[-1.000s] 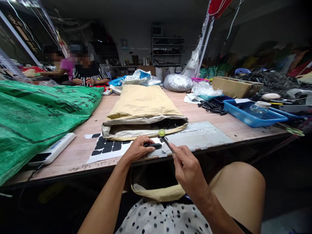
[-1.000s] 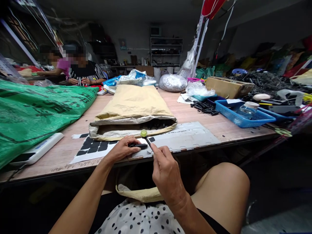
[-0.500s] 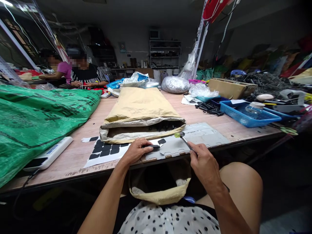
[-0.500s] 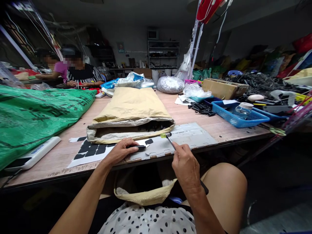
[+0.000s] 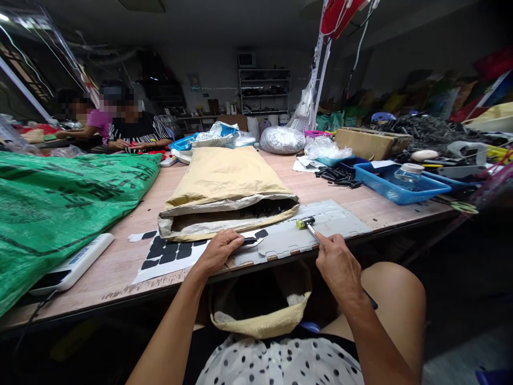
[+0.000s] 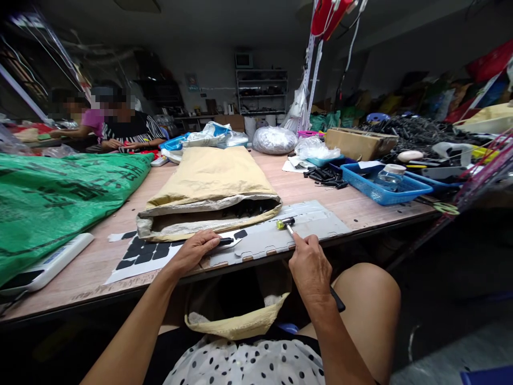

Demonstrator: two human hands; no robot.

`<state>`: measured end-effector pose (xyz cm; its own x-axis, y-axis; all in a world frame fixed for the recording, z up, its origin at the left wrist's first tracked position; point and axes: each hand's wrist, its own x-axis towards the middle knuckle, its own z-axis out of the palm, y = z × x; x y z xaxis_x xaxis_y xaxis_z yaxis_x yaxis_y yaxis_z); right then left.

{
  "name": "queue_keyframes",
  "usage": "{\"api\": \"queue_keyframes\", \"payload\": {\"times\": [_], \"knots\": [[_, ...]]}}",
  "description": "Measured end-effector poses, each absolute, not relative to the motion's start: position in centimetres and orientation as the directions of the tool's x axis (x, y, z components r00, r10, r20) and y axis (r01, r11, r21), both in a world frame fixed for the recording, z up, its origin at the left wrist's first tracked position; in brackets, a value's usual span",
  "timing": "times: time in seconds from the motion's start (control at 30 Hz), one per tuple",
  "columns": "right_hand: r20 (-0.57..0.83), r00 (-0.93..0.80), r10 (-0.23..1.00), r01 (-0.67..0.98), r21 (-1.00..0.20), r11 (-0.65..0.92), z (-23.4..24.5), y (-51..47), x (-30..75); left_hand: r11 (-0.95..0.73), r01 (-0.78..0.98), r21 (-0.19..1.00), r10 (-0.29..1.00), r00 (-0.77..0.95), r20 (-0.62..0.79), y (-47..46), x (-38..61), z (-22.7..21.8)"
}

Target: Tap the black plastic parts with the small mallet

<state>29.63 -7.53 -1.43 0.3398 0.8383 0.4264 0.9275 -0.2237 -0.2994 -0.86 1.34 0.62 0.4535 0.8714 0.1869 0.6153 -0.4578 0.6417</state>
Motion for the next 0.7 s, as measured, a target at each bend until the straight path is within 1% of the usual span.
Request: {"api": "queue_keyframes", "payload": {"times": [0.23, 0.6, 0.7], "knots": [[0.437, 0.336, 0.834, 0.931, -0.286, -0.225, -1.55, -7.44, 29.66, -0.476, 0.628, 0.616, 0.866, 0.458, 0.203, 1.22, -0.70, 0.90], [0.395, 0.344, 0.852, 0.926, -0.292, -0.239, -1.36, -7.48, 29.70, -0.494, 0.630, 0.599, 0.856, 0.472, 0.210, 1.32, -0.62, 1.04], [0.383, 0.351, 0.855, 0.922, -0.299, -0.244, -1.37, -7.45, 29.73, -0.516, 0.633, 0.577, 0.848, 0.472, 0.241, 0.44, -0.22, 1.40]]}}
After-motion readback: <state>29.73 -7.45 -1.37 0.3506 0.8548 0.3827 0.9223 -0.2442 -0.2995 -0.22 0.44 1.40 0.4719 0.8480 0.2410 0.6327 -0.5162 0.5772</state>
